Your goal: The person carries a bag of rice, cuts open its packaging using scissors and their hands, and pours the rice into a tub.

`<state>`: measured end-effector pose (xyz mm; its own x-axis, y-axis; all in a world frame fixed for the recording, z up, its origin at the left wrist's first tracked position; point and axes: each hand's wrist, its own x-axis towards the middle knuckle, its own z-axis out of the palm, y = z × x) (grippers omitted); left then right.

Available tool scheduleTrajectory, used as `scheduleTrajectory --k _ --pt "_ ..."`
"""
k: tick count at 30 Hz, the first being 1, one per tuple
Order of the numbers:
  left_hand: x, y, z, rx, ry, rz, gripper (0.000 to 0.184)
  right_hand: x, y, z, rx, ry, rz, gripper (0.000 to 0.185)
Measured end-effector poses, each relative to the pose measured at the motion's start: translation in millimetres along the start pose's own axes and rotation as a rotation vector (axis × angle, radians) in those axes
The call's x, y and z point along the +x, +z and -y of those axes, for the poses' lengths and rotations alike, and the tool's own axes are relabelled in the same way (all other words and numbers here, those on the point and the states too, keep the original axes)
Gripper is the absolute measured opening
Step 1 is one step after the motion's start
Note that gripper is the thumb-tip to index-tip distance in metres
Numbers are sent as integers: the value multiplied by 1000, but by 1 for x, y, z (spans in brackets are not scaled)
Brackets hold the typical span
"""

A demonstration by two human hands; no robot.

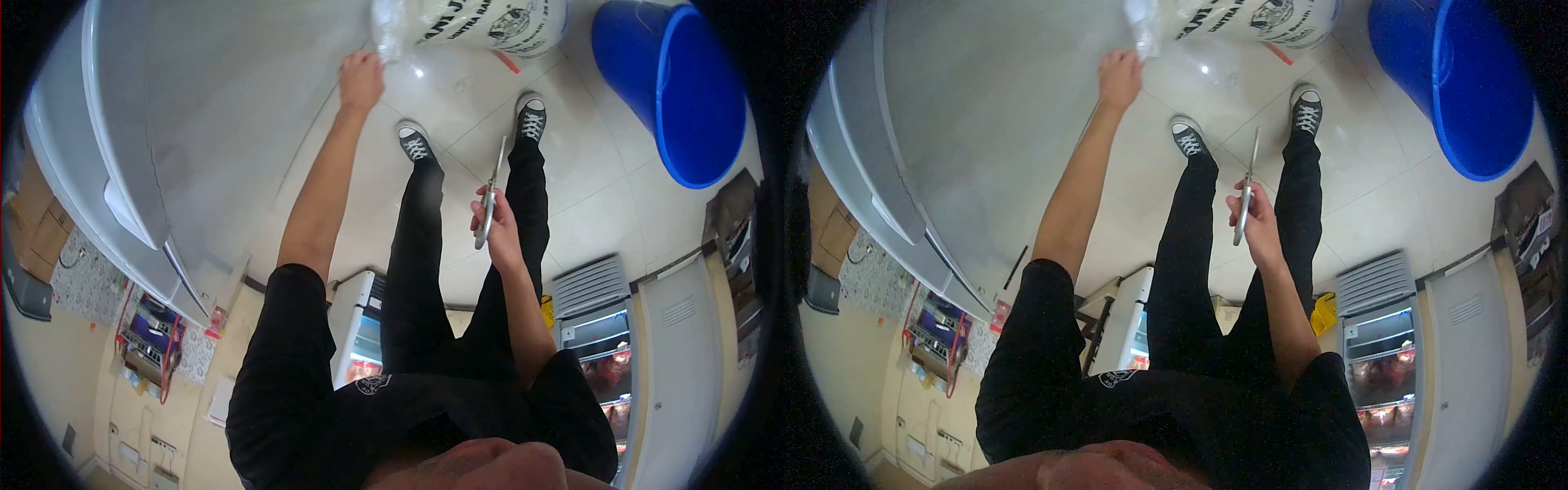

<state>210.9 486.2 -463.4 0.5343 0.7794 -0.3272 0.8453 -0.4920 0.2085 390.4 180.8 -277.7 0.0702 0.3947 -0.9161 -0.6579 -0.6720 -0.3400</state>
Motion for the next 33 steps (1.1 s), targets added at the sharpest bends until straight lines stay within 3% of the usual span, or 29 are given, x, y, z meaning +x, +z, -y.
scheduleTrajectory --k 6,9,12,15,18,22,27,30,33 --pt "-4 10 -23 -236 45 -34 21 12 -16 5 -69 45 0 24" --pt "-2 29 2 -734 -45 26 23 20 -51 15 -54 4 -28 24" --pt "-16 37 30 -827 -332 97 27 29 -87 23 17 19 -92 25" --pt "-25 67 78 -443 -440 187 29 33 -116 35 53 -5 -173 24" --pt "-36 50 75 -604 -549 290 24 34 -134 39 19 -11 -223 24" --pt "-71 35 67 -765 -533 122 25 40 -128 25 78 -3 -257 24" --pt "-112 19 74 -1033 -694 112 24 50 -81 7 21 6 -47 29" --pt "-122 11 81 -715 -584 233 23 55 -46 -1 -51 20 54 31" --pt "-128 25 77 -291 -290 -125 36 51 -21 0 -135 -3 141 31"
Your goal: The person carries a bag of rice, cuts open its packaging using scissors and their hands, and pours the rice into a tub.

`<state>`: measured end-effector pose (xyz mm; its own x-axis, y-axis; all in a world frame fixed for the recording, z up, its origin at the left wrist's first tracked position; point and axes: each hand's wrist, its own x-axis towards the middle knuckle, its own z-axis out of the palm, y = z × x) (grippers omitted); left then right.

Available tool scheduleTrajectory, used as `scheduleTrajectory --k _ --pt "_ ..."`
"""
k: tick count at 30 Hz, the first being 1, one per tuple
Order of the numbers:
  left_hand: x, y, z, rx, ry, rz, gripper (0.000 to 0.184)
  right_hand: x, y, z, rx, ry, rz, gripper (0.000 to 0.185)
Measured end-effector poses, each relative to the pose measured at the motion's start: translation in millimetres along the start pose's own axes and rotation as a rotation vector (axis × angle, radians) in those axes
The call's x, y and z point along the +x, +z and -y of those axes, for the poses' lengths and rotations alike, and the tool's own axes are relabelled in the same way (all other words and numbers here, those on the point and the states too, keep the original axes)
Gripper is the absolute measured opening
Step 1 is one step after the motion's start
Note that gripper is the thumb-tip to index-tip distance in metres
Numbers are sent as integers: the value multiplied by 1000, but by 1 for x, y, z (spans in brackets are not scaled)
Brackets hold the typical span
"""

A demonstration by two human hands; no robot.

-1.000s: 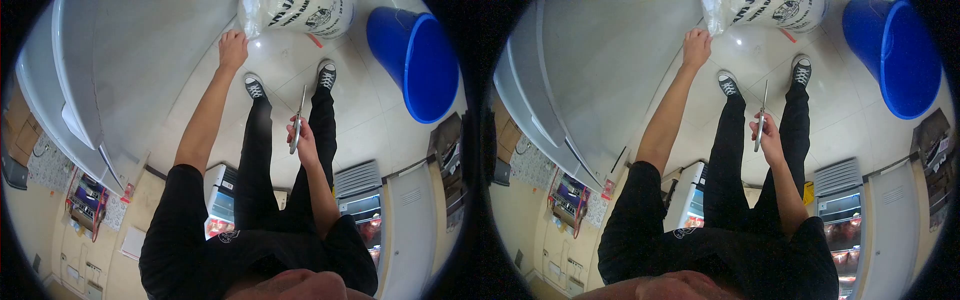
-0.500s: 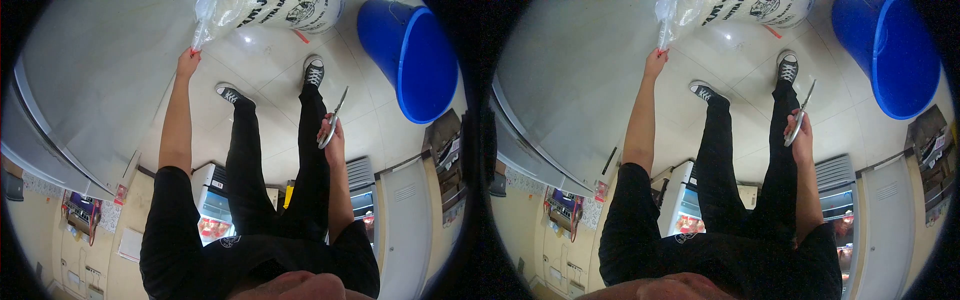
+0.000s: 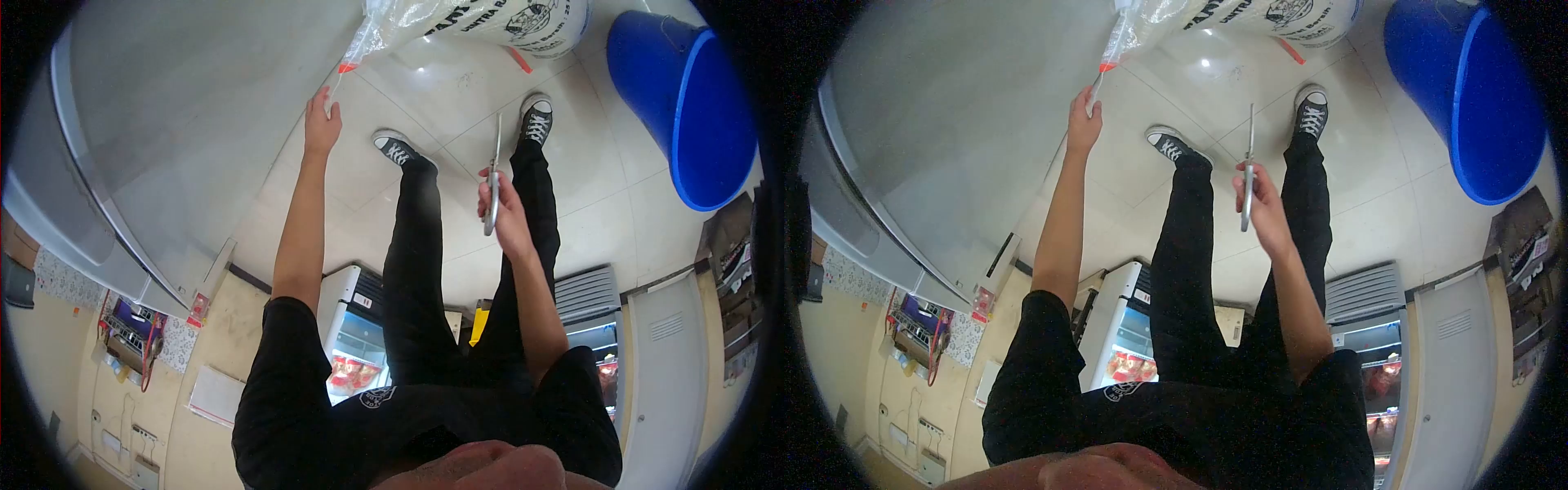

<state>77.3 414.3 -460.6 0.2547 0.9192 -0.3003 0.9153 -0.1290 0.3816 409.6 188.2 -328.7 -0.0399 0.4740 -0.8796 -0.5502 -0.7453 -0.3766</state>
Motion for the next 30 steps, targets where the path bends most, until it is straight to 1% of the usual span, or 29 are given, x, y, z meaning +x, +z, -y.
scheduleTrajectory --k 1,3,5,7,9,12,15,18,19,21,24,27,28,30 --pt "3 -4 -17 -51 41 -26 40 -2 5 -2 3 -9 2 31" --pt "23 -28 -81 -151 132 -81 49 -8 12 -3 63 35 -6 30" --pt "52 -41 -151 -300 216 -60 51 -15 12 -5 81 37 -40 30" --pt "92 -54 -216 -250 444 -147 47 -23 5 -10 71 25 -75 30" --pt "130 -66 -281 -235 469 -273 38 -32 -8 -11 82 27 -116 28" --pt "204 -28 -298 -164 361 -405 66 -48 -33 -2 88 30 -166 28" --pt "229 -30 -317 -91 219 -98 63 -53 -64 7 130 -29 -188 28" --pt "215 -29 -349 -5 127 -85 36 -48 -96 25 196 -48 -190 29" --pt "212 -28 -354 -53 154 -95 34 -48 -106 31 228 -52 -187 29" --pt "201 -28 -353 -152 192 -101 30 -49 -123 51 197 -48 -203 29" --pt "197 -20 -357 -239 136 -132 26 -48 -148 91 180 -46 -205 28" --pt "207 -16 -354 -200 88 -75 29 -45 -173 118 188 -77 -201 29" --pt "211 -18 -362 -160 127 -60 29 -42 -179 120 154 -98 -248 29" --pt "210 -22 -371 -75 185 -21 30 -41 -188 124 171 -104 -264 29"
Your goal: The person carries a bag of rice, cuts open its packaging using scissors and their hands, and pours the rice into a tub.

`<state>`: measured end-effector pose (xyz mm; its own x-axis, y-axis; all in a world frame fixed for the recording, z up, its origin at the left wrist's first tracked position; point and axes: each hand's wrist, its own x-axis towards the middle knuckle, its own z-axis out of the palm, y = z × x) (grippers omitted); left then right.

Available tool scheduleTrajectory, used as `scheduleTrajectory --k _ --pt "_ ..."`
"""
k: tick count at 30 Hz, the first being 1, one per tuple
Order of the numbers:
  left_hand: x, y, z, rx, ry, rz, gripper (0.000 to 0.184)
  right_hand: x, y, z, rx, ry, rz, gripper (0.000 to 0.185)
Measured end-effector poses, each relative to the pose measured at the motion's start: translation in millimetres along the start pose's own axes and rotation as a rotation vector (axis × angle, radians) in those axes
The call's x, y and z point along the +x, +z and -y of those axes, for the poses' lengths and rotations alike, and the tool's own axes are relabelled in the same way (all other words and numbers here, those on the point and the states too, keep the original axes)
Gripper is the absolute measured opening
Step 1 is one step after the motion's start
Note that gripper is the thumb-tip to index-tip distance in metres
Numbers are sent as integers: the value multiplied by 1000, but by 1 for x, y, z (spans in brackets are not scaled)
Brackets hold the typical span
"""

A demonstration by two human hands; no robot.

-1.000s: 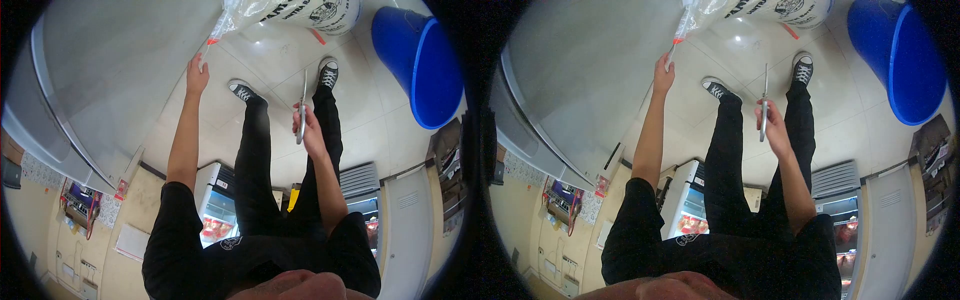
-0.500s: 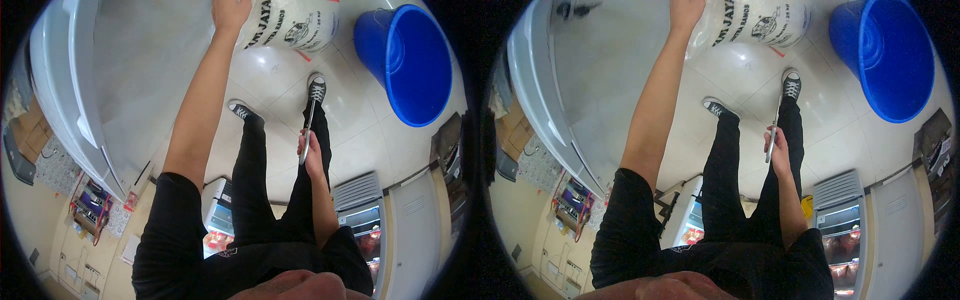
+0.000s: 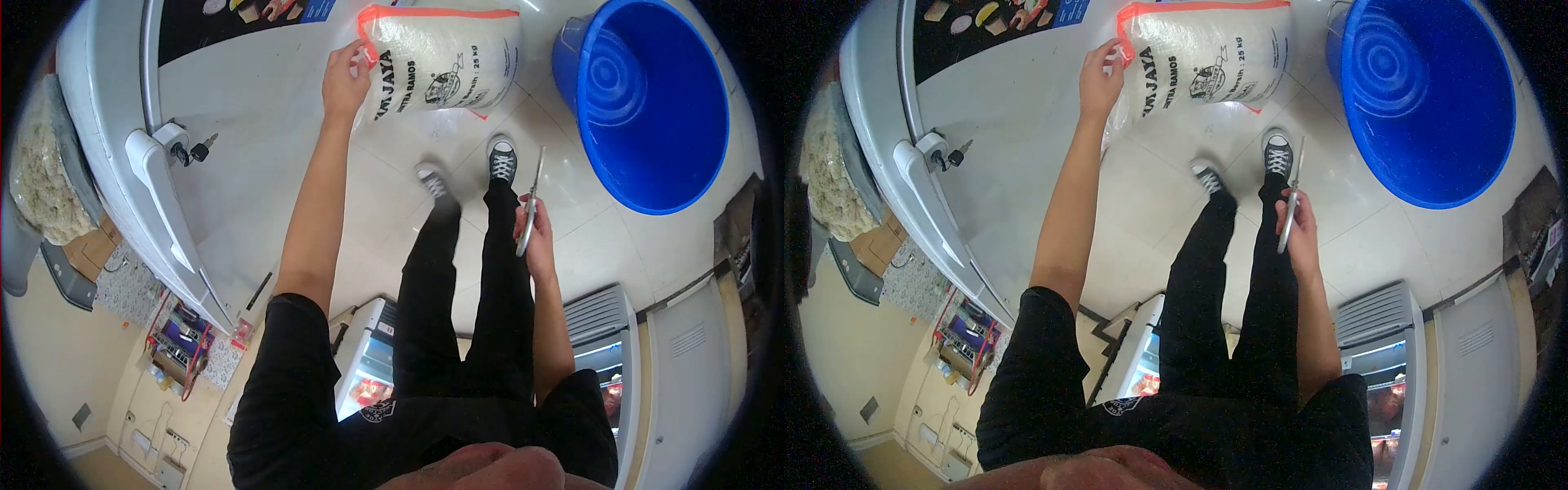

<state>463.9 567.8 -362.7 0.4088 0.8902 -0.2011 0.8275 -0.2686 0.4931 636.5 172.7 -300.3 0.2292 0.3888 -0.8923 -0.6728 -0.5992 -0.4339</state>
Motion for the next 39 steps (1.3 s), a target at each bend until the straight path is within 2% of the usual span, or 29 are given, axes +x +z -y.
scheduleTrajectory --k 3,9,13,15,18,22,25,26,29,32,36,39 --pt "2 -1 10 74 95 110 27 -1 0 -2 49 22 -9 29" --pt "7 -16 24 47 149 234 20 -12 36 9 92 49 19 27" --pt "18 -21 20 -103 79 187 17 -4 73 52 123 29 122 28" --pt "16 -15 19 -147 58 152 17 10 79 54 121 -15 239 32" --pt "14 -14 9 -67 116 79 18 65 100 43 155 33 312 31" --pt "15 -7 7 -271 -146 229 18 96 137 68 104 107 448 32" --pt "2 -6 0 -459 -302 302 17 107 157 82 321 177 618 33" --pt "4 -6 -2 -498 -321 314 17 110 164 88 306 199 596 37" --pt "7 3 -3 -575 -287 314 17 134 196 76 6 -129 279 44" --pt "13 3 -9 -539 -197 355 18 164 227 85 92 -378 80 51" --pt "29 -1 -14 -433 -123 409 20 195 247 91 -9 -461 20 51" --pt "40 -2 -6 -330 66 385 21 203 251 93 -22 -460 42 47"
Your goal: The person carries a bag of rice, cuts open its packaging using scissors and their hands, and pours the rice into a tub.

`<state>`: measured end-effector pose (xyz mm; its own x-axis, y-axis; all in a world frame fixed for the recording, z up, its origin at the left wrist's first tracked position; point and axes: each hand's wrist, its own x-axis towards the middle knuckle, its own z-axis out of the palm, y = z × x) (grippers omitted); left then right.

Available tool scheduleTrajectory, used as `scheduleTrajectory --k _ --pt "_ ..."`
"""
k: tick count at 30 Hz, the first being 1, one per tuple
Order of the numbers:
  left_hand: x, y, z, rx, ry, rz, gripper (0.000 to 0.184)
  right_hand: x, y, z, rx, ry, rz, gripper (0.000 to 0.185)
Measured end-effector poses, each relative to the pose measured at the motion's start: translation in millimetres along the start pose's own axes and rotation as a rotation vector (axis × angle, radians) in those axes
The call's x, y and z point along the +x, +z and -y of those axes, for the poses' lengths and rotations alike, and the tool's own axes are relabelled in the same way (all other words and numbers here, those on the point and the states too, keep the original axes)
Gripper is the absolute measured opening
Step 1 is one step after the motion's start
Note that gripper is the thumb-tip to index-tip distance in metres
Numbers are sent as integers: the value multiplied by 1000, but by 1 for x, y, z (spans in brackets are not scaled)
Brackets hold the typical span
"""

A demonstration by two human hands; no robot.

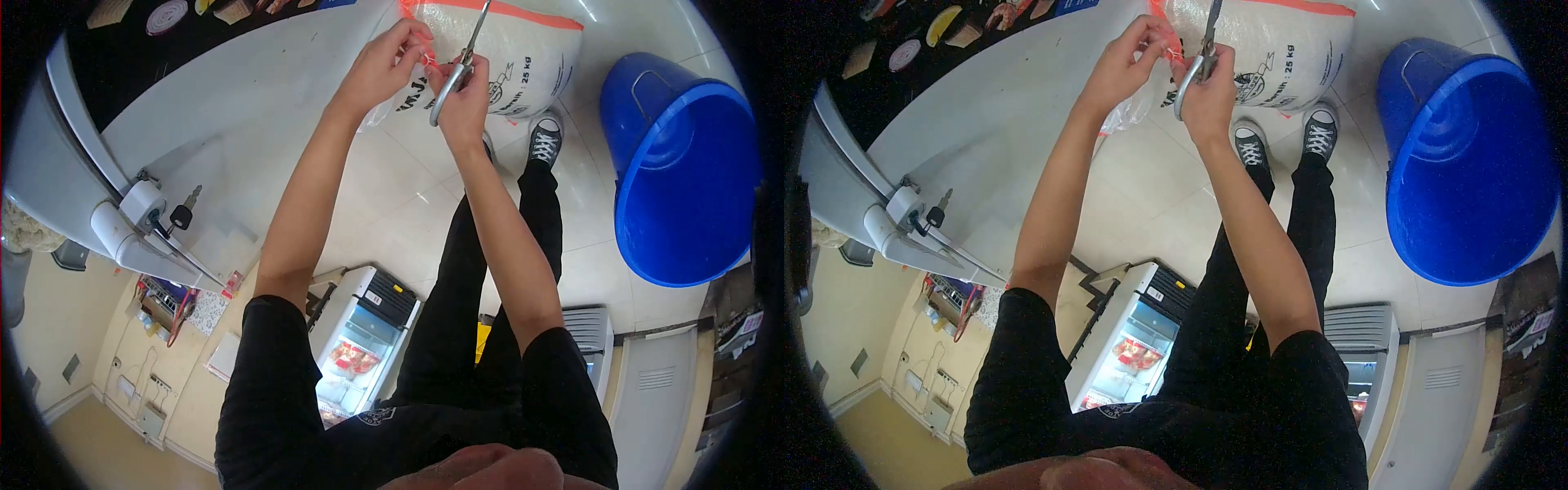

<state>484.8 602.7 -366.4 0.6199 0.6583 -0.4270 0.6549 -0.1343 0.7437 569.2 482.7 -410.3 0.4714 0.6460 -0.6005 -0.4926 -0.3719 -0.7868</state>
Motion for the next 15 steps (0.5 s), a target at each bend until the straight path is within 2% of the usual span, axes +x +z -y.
scheduleTrajectory --k 3,6,11,15 --pt "5 -2 -6 35 -35 -1 19 0 -3 -5 35 -77 27 41" --pt "14 -6 -7 -276 -80 47 15 5 -2 -2 92 -140 59 39" --pt "3 -15 -38 -211 -47 3 10 6 -3 11 177 -115 94 43" --pt "-4 -27 -38 -192 -77 -59 9 5 2 9 161 -125 123 45"
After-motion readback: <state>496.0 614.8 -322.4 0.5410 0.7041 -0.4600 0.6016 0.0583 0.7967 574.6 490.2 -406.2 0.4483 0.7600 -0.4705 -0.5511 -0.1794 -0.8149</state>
